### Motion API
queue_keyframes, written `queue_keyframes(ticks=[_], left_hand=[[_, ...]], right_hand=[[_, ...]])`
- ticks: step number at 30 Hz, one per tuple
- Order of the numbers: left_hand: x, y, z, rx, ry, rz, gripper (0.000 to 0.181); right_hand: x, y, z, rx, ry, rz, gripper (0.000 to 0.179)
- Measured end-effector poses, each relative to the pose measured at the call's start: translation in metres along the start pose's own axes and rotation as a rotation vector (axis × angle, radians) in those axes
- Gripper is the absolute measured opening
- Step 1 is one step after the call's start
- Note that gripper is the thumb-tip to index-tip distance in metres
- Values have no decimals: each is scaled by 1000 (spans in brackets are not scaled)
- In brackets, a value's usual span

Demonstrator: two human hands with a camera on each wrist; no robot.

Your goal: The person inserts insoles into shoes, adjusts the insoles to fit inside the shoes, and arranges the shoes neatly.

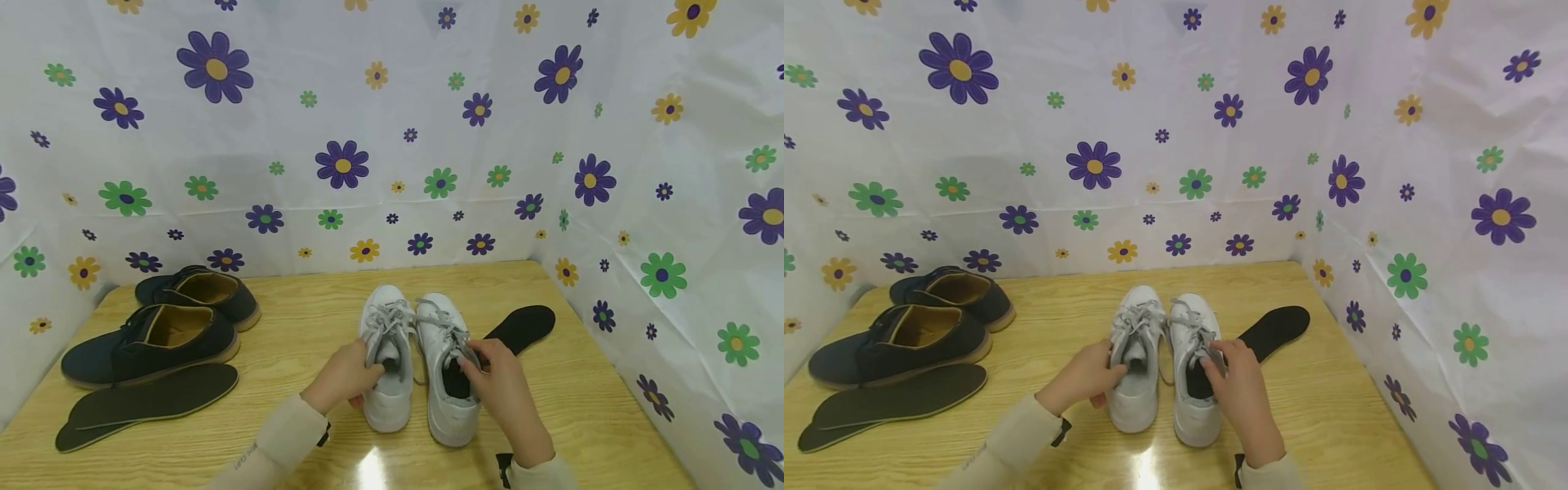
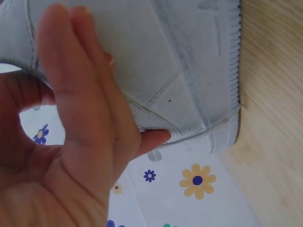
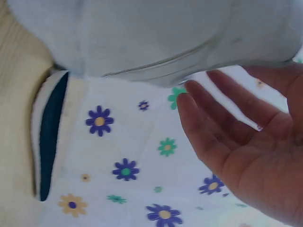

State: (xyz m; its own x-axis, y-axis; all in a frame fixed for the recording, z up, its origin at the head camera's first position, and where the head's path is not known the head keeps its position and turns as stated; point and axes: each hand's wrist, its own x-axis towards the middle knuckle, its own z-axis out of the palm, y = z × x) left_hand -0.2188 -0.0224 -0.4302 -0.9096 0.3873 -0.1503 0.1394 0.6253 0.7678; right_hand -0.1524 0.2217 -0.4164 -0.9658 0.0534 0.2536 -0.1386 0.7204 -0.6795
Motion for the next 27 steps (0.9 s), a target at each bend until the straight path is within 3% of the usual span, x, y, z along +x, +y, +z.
queue_keyframes(ticks=[4, 7, 13, 19, 22, 27], left_hand=[[-3, 3, 3, -2, 11, 6, 29], [-4, 5, 5, 15, 18, 11, 33], [-8, 8, 6, 45, 13, 24, 34], [-9, 11, 5, 96, -4, 40, 33], [-9, 13, 4, 105, -22, 44, 44], [-9, 16, 4, 111, -48, 53, 52]], right_hand=[[-5, -13, 0, -58, 13, -145, 24], [-4, -17, -3, -71, 13, -135, 23], [5, -3, -25, -103, -26, 110, 27], [31, 26, -46, -216, -243, 335, 34], [47, 44, -49, -250, -324, 412, 35], [65, 73, -41, -249, -370, 525, 30]])
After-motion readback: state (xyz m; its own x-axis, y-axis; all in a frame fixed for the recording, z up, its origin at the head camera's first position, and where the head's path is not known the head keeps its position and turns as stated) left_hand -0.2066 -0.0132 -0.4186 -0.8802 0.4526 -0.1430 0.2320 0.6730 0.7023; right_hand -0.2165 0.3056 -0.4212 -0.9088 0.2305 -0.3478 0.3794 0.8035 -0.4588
